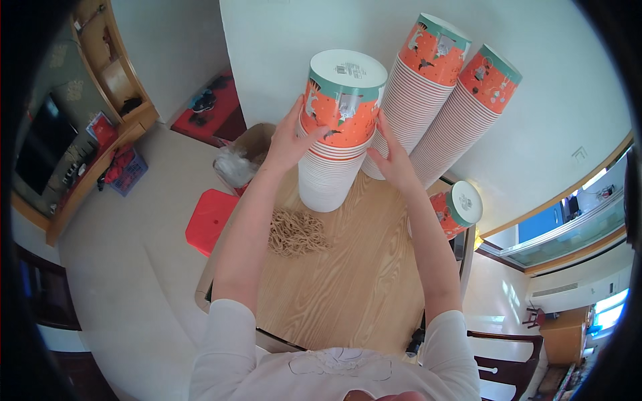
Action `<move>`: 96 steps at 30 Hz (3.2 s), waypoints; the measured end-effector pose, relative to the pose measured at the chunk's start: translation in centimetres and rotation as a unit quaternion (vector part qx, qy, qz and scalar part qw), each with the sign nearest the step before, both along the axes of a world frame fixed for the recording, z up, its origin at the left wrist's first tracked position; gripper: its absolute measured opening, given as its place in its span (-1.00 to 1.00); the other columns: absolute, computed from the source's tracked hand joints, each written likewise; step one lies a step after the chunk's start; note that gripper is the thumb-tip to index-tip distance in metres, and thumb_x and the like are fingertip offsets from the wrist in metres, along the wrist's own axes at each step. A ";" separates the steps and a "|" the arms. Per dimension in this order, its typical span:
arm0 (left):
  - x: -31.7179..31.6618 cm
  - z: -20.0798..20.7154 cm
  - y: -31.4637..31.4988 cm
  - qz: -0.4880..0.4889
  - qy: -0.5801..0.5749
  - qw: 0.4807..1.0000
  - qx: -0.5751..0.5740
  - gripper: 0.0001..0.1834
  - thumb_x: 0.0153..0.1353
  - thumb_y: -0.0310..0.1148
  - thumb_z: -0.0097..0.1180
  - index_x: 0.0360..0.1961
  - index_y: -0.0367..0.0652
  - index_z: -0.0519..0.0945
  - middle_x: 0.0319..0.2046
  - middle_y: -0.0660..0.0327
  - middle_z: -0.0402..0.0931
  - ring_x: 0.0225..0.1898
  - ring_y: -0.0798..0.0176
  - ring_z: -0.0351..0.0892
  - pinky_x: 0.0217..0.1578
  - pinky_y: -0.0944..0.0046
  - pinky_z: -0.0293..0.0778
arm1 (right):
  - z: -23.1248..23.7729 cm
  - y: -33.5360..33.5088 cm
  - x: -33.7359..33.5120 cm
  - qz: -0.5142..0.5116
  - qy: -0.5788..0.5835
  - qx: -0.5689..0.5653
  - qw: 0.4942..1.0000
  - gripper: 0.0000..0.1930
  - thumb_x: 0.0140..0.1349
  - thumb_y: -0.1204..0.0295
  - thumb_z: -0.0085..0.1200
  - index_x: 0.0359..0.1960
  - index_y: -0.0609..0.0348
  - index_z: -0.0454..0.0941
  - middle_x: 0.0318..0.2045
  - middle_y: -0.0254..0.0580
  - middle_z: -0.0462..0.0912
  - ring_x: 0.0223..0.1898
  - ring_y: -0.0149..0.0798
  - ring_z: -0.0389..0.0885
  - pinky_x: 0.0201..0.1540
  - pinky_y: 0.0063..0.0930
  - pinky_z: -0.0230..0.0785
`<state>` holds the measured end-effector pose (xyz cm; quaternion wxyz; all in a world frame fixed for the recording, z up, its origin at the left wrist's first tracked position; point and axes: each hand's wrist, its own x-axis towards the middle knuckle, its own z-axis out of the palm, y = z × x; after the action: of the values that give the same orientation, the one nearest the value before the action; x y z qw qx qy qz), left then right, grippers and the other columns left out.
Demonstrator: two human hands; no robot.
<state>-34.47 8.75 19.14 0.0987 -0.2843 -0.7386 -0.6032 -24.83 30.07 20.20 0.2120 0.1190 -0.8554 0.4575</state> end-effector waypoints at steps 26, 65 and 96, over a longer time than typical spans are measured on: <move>0.3 4.6 -1.2 0.017 0.135 0.990 -0.025 -0.08 -0.13 -0.17 0.25 0.19 -0.31 0.03 -0.01 -0.07 0.28 0.06 -0.01 0.26 0.08 0.12 0.15 | 6.1 -1.1 -0.6 -0.027 0.033 -0.003 0.999 -0.23 -0.03 0.73 -0.09 0.26 0.01 -0.09 0.17 -0.15 0.19 0.20 -0.21 0.15 0.17 -0.45 0.02; 28.6 -13.5 -7.7 -0.111 -0.211 0.917 -0.320 -0.76 0.09 -0.21 -0.04 -0.46 -0.15 0.55 -0.57 0.04 0.49 -0.51 -0.01 0.48 -0.46 0.10 0.37 | -10.5 -9.2 30.7 -0.181 -0.310 0.014 0.933 -0.72 0.15 0.28 -0.05 -0.14 0.09 0.47 -0.50 -0.14 0.50 -0.50 -0.28 0.47 -0.39 -0.44 0.34; 11.4 -22.9 -8.3 0.096 -0.084 0.928 -0.351 -0.90 -0.07 -0.42 0.11 -0.46 -0.13 0.58 -0.51 0.12 0.49 -0.46 0.16 0.50 -0.39 0.23 0.40 | -13.7 -6.5 32.2 -0.104 -0.535 0.022 0.838 -0.62 -0.02 0.34 0.11 -0.12 0.11 0.42 -0.55 -0.14 0.55 -0.46 -0.21 0.55 -0.38 -0.40 0.36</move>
<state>-23.02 0.49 -3.75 -0.0122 -0.1764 -0.9326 -0.3145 7.37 23.62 6.46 -0.2350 -0.2292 -0.8528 0.4062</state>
